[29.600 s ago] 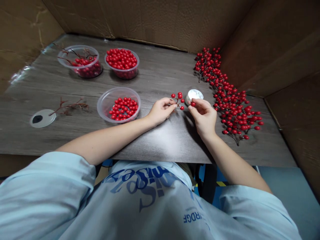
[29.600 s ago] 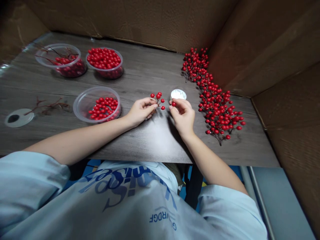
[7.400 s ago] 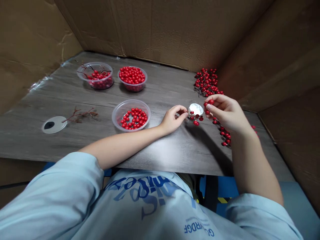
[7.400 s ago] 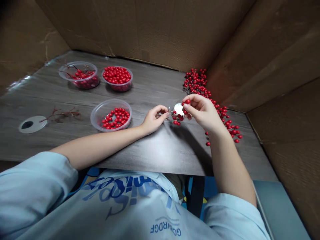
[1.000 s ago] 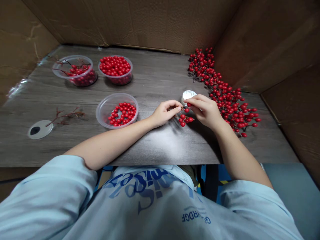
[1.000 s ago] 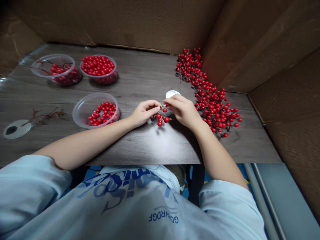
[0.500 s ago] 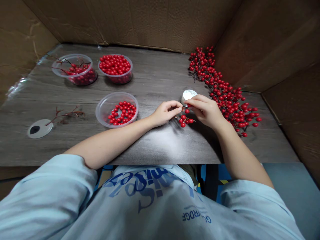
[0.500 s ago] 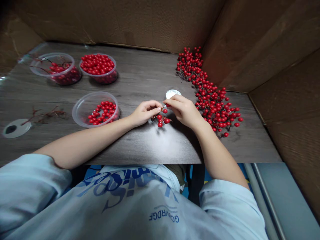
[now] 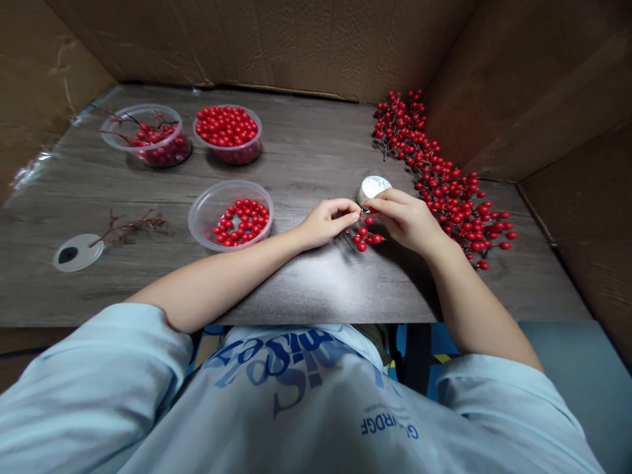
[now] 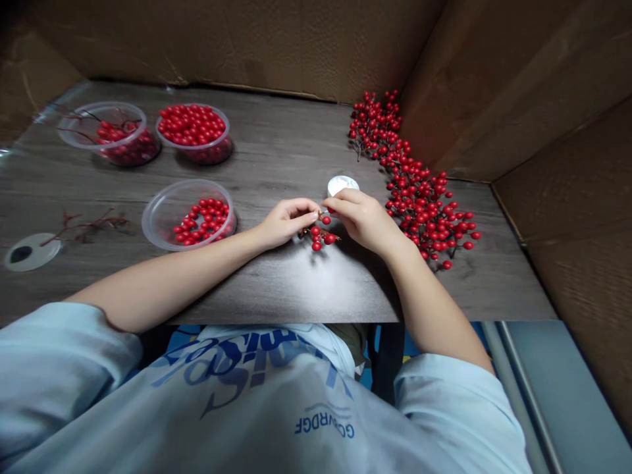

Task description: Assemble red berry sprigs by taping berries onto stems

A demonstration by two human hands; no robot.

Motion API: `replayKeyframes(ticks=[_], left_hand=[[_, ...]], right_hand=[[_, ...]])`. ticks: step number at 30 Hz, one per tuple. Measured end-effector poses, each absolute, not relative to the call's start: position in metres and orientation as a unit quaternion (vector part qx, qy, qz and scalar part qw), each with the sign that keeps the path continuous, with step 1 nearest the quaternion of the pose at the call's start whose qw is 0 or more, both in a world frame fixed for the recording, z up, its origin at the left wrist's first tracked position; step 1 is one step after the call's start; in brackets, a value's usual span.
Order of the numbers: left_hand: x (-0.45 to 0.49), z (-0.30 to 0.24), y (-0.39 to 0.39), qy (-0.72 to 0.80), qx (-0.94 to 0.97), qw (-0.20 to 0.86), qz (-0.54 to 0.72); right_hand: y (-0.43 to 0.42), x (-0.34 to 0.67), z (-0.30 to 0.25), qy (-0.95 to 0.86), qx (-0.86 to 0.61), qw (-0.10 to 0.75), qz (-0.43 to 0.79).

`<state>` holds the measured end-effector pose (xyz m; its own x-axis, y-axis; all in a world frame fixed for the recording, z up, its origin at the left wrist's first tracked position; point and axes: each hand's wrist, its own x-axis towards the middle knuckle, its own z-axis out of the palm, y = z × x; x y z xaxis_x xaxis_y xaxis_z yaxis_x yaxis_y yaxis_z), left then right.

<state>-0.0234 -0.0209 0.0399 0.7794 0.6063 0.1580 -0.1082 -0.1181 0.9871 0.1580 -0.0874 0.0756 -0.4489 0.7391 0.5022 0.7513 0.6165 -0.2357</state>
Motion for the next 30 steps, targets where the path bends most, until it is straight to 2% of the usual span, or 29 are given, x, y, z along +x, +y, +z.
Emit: replayKeyframes(ticks=[17, 24, 30], left_hand=[[-0.0221, 0.0398, -0.0206, 0.191, 0.684, 0.647, 0.278], [-0.0211, 0.0411, -0.0211, 0.193, 0.67, 0.658, 0.284], [-0.0187, 0.0416, -0.0232, 0.221, 0.652, 0.658, 0.306]], right_hand=[[-0.0862, 0.1572, 0.0737, -0.851, -0.448, 0.271, -0.022], [-0.083, 0.1596, 0.0686, -0.827, -0.469, 0.31, -0.024], [-0.0821, 0.1657, 0.0713, -0.747, -0.541, 0.379, -0.07]])
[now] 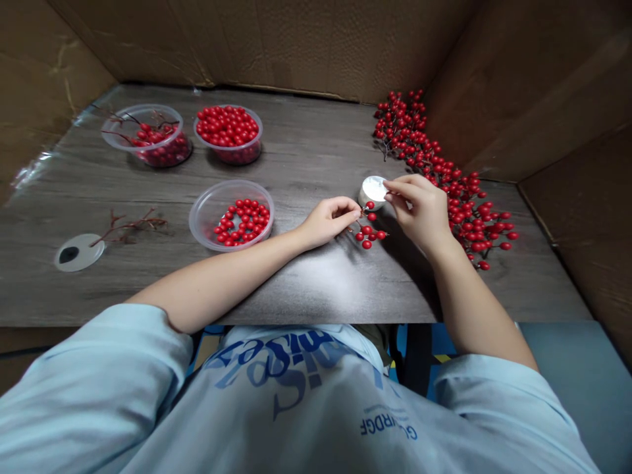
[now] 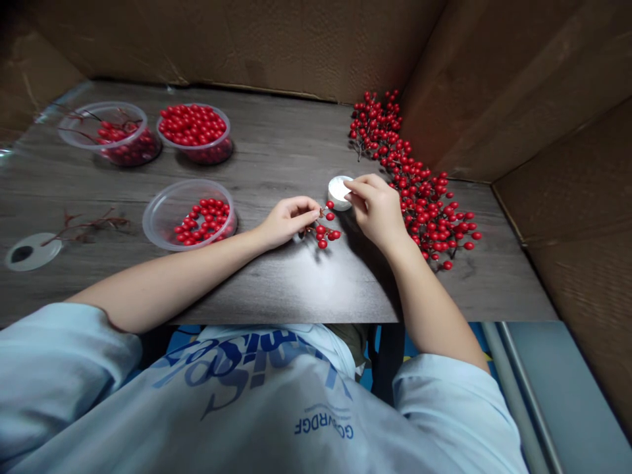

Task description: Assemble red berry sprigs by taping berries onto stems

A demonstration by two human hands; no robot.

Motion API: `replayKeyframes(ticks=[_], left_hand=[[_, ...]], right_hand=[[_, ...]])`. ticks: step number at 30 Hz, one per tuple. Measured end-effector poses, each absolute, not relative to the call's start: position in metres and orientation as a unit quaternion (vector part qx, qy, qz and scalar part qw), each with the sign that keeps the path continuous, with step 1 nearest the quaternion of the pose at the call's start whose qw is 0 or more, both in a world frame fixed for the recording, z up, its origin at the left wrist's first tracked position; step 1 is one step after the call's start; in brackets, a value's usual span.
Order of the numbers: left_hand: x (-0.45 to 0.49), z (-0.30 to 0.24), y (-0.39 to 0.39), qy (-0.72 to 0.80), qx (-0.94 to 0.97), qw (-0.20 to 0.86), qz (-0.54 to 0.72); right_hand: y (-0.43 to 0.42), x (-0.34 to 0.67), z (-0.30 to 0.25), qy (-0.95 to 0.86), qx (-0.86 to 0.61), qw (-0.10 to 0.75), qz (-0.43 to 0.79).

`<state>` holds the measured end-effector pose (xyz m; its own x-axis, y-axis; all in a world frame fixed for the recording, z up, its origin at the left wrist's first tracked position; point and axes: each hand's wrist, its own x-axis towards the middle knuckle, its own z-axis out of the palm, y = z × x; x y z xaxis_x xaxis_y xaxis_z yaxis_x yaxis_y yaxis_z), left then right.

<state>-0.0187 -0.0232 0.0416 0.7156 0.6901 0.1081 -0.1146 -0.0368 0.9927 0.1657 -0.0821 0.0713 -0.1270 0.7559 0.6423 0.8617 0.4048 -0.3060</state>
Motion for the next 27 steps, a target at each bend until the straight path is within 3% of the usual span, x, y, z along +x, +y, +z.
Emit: replayKeyframes(ticks=[8, 27], left_hand=[[-0.016, 0.037, -0.024, 0.249, 0.661, 0.627, 0.329], [-0.016, 0.037, -0.024, 0.257, 0.686, 0.591, 0.338]], right_hand=[[-0.093, 0.148, 0.084, -0.737, -0.521, 0.425, -0.074], [-0.09, 0.143, 0.077, -0.807, -0.445, 0.385, -0.055]])
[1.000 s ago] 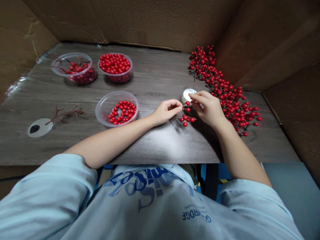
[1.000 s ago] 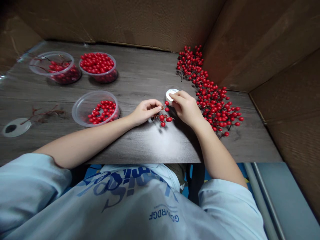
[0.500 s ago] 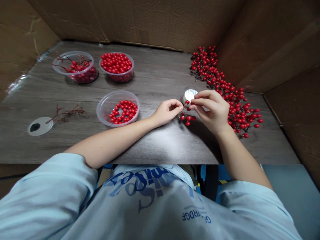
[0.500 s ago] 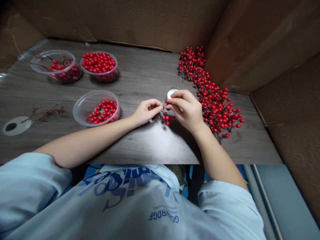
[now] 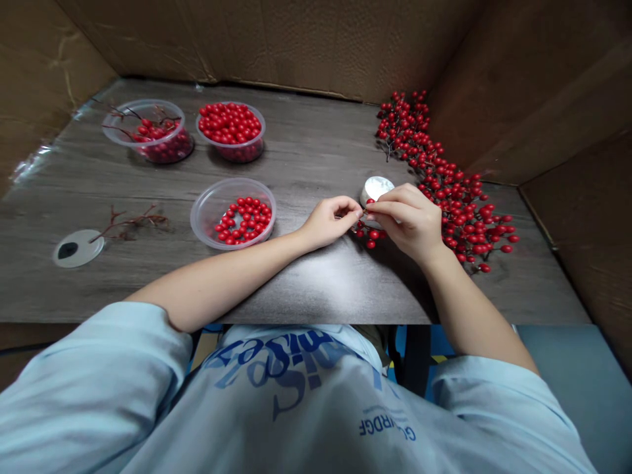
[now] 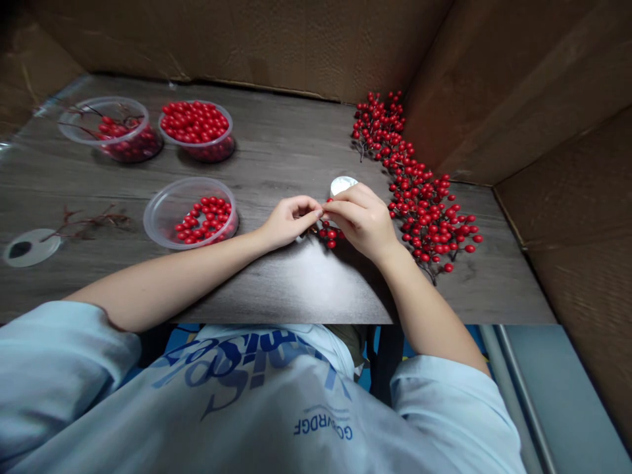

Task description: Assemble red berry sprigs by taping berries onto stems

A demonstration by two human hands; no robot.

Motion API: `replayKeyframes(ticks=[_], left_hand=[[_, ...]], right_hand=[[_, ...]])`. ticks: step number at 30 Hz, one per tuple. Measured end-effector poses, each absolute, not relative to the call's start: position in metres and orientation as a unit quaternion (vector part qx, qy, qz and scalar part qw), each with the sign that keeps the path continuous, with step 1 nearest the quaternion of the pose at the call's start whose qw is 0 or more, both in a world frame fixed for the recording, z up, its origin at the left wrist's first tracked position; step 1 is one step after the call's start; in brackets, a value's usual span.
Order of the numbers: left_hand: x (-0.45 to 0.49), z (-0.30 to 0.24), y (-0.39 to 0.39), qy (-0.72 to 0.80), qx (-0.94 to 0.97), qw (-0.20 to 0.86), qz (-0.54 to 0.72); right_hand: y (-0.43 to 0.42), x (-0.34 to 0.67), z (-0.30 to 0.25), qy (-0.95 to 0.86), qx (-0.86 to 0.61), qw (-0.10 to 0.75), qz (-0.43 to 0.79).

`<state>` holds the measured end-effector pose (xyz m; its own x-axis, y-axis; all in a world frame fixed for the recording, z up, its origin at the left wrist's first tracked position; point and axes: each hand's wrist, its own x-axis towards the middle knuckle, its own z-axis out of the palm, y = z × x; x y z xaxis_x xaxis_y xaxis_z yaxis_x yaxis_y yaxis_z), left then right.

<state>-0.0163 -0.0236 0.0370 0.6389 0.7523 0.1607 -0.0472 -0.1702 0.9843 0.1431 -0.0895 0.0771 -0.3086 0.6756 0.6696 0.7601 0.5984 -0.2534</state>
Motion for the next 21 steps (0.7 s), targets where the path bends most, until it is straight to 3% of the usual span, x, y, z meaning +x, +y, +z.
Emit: replayKeyframes(ticks=[14, 21], left_hand=[[-0.0161, 0.0355, -0.022, 0.265, 0.67, 0.608, 0.333], [-0.0152, 0.0343, -0.0215, 0.261, 0.677, 0.601, 0.335]], right_hand=[[-0.0892, 0.14, 0.0761, -0.819, -0.457, 0.339, -0.074], [-0.0885, 0.1402, 0.075, -0.818, -0.442, 0.358, -0.088]])
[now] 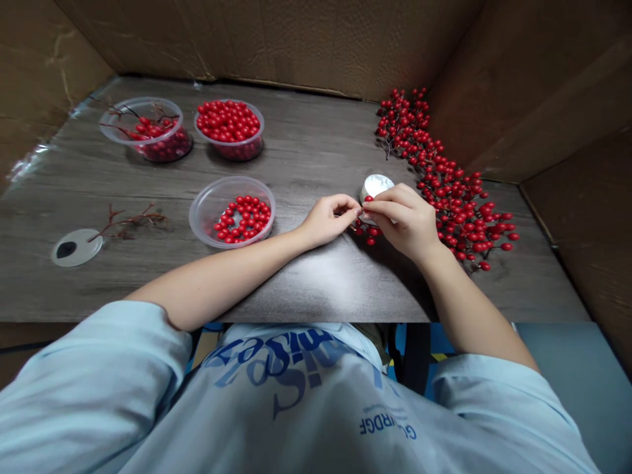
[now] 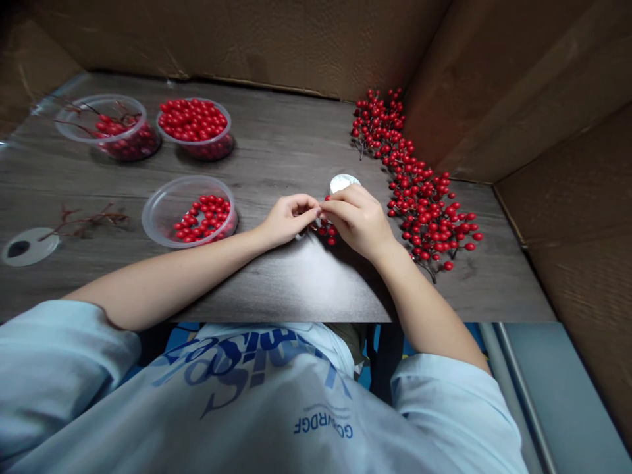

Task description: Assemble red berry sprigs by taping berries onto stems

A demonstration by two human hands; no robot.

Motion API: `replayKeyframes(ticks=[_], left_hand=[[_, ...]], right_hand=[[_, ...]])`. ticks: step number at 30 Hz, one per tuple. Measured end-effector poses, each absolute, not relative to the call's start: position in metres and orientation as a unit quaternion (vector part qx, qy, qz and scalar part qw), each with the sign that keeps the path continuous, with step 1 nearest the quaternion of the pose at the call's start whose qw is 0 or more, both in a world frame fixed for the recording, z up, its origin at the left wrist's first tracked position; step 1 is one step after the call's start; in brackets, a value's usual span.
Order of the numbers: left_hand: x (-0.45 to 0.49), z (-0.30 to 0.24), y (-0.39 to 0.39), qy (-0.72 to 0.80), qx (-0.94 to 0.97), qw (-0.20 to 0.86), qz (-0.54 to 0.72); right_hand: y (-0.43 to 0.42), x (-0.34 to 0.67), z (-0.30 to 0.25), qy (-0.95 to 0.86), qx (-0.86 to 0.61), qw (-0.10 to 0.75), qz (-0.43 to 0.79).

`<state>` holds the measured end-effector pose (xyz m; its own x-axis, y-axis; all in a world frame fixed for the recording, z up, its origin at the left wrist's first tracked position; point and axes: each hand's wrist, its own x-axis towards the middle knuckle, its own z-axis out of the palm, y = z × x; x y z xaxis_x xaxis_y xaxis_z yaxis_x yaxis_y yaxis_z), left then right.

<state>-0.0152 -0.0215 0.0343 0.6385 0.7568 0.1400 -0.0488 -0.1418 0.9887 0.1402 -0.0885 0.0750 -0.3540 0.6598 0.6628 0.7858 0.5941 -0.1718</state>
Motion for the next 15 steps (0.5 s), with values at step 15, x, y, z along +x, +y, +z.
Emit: replayKeyframes(ticks=[15], left_hand=[[-0.0161, 0.0342, -0.022, 0.255, 0.696, 0.571, 0.352]], right_hand=[[-0.0908, 0.143, 0.0797, -0.827, -0.425, 0.356, -0.095]])
